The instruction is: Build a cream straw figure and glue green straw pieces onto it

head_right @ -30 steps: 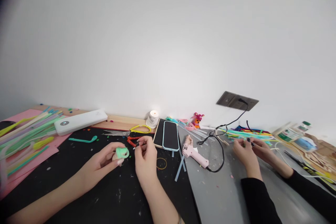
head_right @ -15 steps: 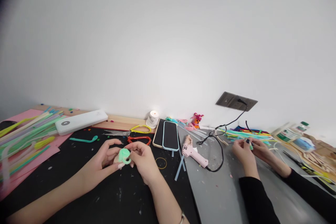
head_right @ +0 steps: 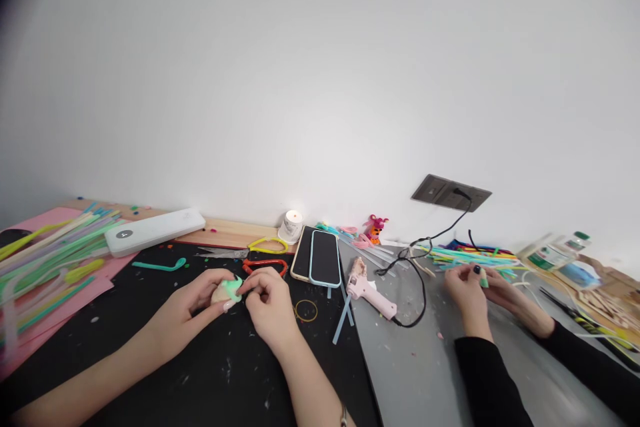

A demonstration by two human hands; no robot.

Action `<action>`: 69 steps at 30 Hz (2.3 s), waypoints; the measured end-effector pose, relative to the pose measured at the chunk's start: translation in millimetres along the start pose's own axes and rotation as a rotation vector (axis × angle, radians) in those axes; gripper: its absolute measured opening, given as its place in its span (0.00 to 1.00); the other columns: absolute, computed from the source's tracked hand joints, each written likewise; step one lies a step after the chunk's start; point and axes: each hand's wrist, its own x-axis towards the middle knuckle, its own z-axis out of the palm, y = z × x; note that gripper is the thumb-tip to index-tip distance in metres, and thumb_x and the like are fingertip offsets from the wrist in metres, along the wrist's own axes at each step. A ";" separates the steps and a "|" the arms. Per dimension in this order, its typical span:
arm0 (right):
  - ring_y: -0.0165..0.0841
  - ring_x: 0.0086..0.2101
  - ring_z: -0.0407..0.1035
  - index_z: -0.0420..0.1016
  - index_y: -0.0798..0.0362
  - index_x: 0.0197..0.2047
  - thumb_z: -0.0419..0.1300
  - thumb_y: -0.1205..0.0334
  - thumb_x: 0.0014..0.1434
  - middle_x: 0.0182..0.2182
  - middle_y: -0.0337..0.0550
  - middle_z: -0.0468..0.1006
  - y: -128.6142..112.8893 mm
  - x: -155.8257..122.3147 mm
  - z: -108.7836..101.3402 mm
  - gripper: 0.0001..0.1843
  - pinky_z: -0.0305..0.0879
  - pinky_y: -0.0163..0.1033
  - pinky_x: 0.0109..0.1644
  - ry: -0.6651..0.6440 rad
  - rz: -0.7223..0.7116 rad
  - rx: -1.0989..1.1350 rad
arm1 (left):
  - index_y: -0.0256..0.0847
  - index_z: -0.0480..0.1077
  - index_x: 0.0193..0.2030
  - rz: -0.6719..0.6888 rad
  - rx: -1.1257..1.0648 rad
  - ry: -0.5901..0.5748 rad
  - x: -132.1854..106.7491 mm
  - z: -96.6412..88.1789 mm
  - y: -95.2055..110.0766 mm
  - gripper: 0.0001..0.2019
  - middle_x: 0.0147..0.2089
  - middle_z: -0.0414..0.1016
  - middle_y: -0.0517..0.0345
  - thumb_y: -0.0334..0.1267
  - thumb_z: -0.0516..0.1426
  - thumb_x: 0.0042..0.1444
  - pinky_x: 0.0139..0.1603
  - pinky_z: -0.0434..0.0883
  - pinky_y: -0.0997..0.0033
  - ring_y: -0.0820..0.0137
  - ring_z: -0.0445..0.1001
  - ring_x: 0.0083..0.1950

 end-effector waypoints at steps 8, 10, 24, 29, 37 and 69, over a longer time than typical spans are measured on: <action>0.31 0.37 0.65 0.66 0.53 0.27 0.55 0.72 0.53 0.37 0.42 0.69 -14.8 -7.0 -2.5 0.06 0.61 0.34 0.38 -0.078 -0.241 -0.223 | 0.43 0.63 0.45 -0.074 -0.031 0.022 1.2 -1.7 -0.8 0.14 0.36 0.74 0.60 0.41 0.57 0.52 0.35 0.68 0.72 0.67 0.72 0.35; 0.31 0.38 0.65 0.65 0.53 0.27 0.56 0.70 0.55 0.36 0.43 0.69 -13.5 -7.4 -3.0 0.06 0.61 0.36 0.42 -0.073 -0.286 -0.256 | 0.43 0.62 0.45 -0.074 -0.041 0.016 1.6 -1.9 -0.5 0.14 0.35 0.73 0.61 0.39 0.57 0.52 0.34 0.67 0.73 0.68 0.71 0.34; 0.31 0.32 0.62 0.62 0.53 0.24 0.56 0.68 0.57 0.25 0.38 0.68 -10.1 -5.8 -3.2 0.11 0.58 0.35 0.38 -0.005 -0.377 -0.376 | 0.44 0.59 0.45 -0.051 -0.150 -0.014 3.0 0.0 -12.0 0.13 0.33 0.66 0.66 0.37 0.56 0.54 0.34 0.66 0.74 0.73 0.66 0.31; 0.27 0.26 0.59 0.62 0.53 0.22 0.57 0.67 0.56 0.21 0.35 0.64 -9.1 -8.4 -2.0 0.11 0.55 0.32 0.32 -0.009 -0.324 -0.390 | 0.44 0.59 0.45 -0.065 -0.091 0.049 3.2 -2.0 -9.2 0.13 0.34 0.67 0.64 0.36 0.56 0.53 0.33 0.67 0.74 0.72 0.68 0.31; 0.24 0.19 0.57 0.69 0.54 0.25 0.53 0.67 0.57 0.16 0.32 0.63 -15.7 -13.7 2.7 0.10 0.54 0.30 0.26 -0.088 -0.205 -0.354 | 0.43 0.61 0.43 -0.088 0.005 0.118 2.7 -4.3 -7.8 0.13 0.37 0.69 0.61 0.40 0.56 0.52 0.31 0.68 0.71 0.70 0.71 0.29; 0.30 0.26 0.71 0.74 0.56 0.28 0.63 0.56 0.50 0.21 0.38 0.74 -0.2 -10.2 12.5 0.10 0.68 0.37 0.35 -0.280 0.235 0.169 | 0.42 0.60 0.44 -0.158 -0.464 0.176 5.9 -1.9 1.8 0.19 0.36 0.69 0.63 0.36 0.61 0.46 0.28 0.69 0.72 0.75 0.70 0.25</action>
